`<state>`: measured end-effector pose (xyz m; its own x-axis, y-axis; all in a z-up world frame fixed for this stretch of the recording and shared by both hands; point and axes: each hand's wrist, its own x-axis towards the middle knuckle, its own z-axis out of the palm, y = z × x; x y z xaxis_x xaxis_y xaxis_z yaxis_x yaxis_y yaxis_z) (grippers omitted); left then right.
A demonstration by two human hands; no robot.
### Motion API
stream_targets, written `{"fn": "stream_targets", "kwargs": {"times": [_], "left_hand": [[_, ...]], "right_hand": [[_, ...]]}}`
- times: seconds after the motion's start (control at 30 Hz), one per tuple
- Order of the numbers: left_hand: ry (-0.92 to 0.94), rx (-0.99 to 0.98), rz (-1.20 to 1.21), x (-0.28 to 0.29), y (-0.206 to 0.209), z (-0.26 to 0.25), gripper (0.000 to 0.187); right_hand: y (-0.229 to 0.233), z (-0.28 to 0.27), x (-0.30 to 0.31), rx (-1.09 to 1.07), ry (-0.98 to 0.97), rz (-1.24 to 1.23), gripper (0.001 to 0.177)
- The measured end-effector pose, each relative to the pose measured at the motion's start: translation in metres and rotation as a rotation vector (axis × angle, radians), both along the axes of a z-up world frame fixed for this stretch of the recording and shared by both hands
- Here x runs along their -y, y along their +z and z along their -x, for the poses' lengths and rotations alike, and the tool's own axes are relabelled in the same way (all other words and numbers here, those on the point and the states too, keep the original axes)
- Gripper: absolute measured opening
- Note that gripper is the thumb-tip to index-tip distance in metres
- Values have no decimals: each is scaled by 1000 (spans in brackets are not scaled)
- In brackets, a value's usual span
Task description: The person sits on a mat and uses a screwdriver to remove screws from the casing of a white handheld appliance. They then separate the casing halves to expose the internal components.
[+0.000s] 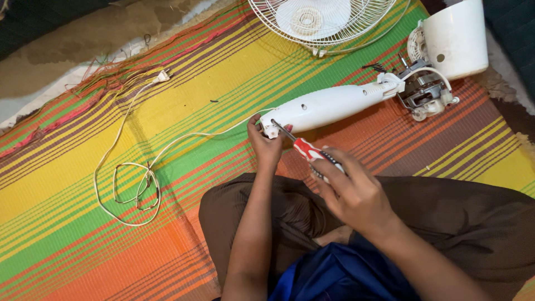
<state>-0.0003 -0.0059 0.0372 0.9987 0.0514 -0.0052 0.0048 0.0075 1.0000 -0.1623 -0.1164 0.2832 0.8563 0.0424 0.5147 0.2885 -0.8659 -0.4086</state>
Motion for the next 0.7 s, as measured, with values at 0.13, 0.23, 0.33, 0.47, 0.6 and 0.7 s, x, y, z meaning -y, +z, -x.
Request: {"fn": "stream_targets", "kwargs": {"times": [0.13,0.23,0.33,0.47,0.6,0.7], "left_hand": [[23,-11,-33,3,-2,0,92],[30,17,-17,3,-1,1,95],[21,-13,-98,1,2,3,96],[26,2,-122,1,6,3,96],[28,45,-150,1,4,4,96],[14,66,-112,1,2,4,94]], "right_hand": [[3,0,-11,-20,-13,-35,36],[7,-1,-16,-37,-32,-63,36],[9,-3,-20,-43,-51,-91,36],[8,-3,-23,-71,-59,-112,36],[2,-2,-23,-50,-64,-84,35],[-3,-1,-22,-12,-50,-23,36]]}}
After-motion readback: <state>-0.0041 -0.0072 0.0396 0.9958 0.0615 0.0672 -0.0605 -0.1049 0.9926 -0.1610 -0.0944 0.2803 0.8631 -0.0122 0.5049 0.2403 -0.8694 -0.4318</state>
